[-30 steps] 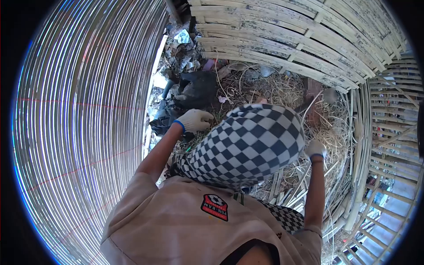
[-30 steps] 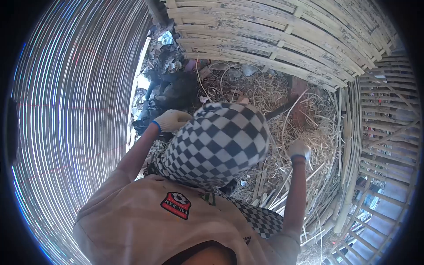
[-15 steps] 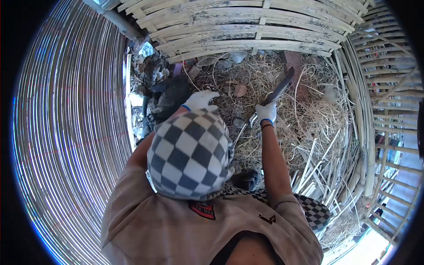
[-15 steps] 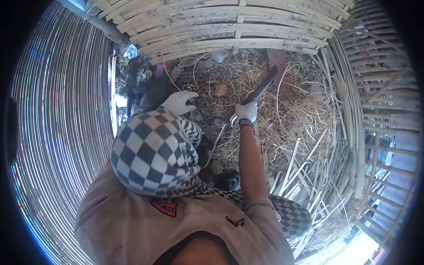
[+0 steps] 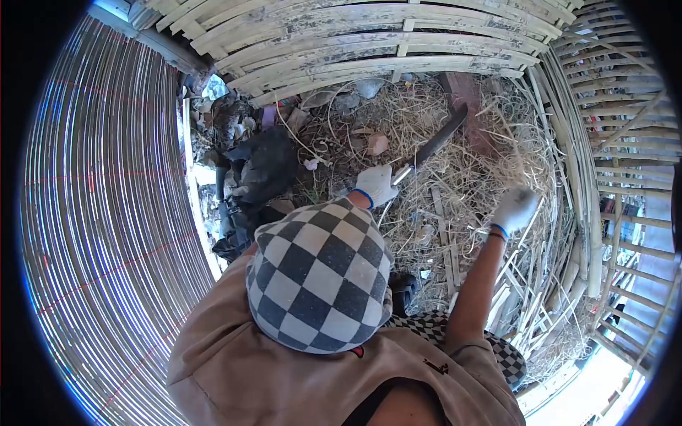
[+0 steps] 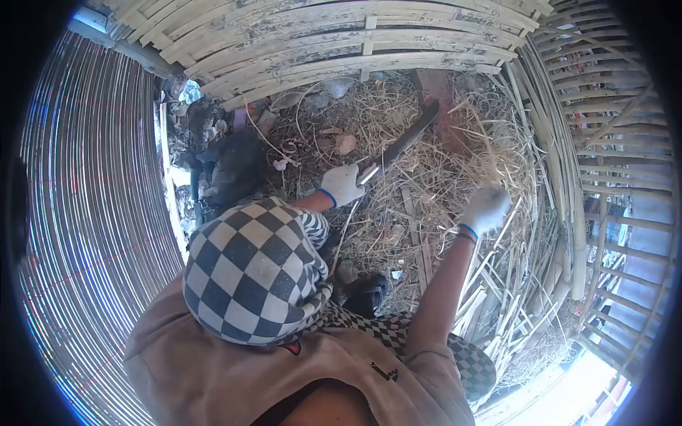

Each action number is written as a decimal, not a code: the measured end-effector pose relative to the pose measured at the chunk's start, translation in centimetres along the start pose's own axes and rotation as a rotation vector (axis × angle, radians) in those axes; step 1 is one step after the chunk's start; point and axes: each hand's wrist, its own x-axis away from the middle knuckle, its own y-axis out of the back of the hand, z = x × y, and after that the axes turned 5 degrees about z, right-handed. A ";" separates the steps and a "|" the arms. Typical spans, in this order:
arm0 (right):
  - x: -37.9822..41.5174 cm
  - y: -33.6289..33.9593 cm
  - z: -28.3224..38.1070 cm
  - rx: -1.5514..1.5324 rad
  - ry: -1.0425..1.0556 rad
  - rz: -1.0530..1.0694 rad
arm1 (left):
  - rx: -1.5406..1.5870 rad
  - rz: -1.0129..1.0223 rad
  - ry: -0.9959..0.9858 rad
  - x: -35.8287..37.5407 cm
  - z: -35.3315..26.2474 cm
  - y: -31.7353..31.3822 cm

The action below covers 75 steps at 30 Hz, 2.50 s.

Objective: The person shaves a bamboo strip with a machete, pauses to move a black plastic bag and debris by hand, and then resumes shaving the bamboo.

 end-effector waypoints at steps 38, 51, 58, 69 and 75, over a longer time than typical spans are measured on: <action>-7.7 15.3 -41.1 0.345 -0.185 1.434 | 0.277 0.196 0.332 13.3 8.0 17.5; -2.9 18.4 -18.7 0.550 0.188 0.857 | -0.222 -0.030 0.625 25.6 2.3 33.5; 1.7 20.0 -18.3 0.430 0.099 0.666 | -0.889 -0.049 0.555 26.8 -2.7 42.9; 5.0 22.3 -19.9 0.375 -0.002 0.533 | -0.998 -0.070 0.438 22.6 -6.8 45.5; 6.1 23.1 -20.8 0.383 -0.051 0.496 | -1.092 -0.057 0.257 19.3 -6.6 45.2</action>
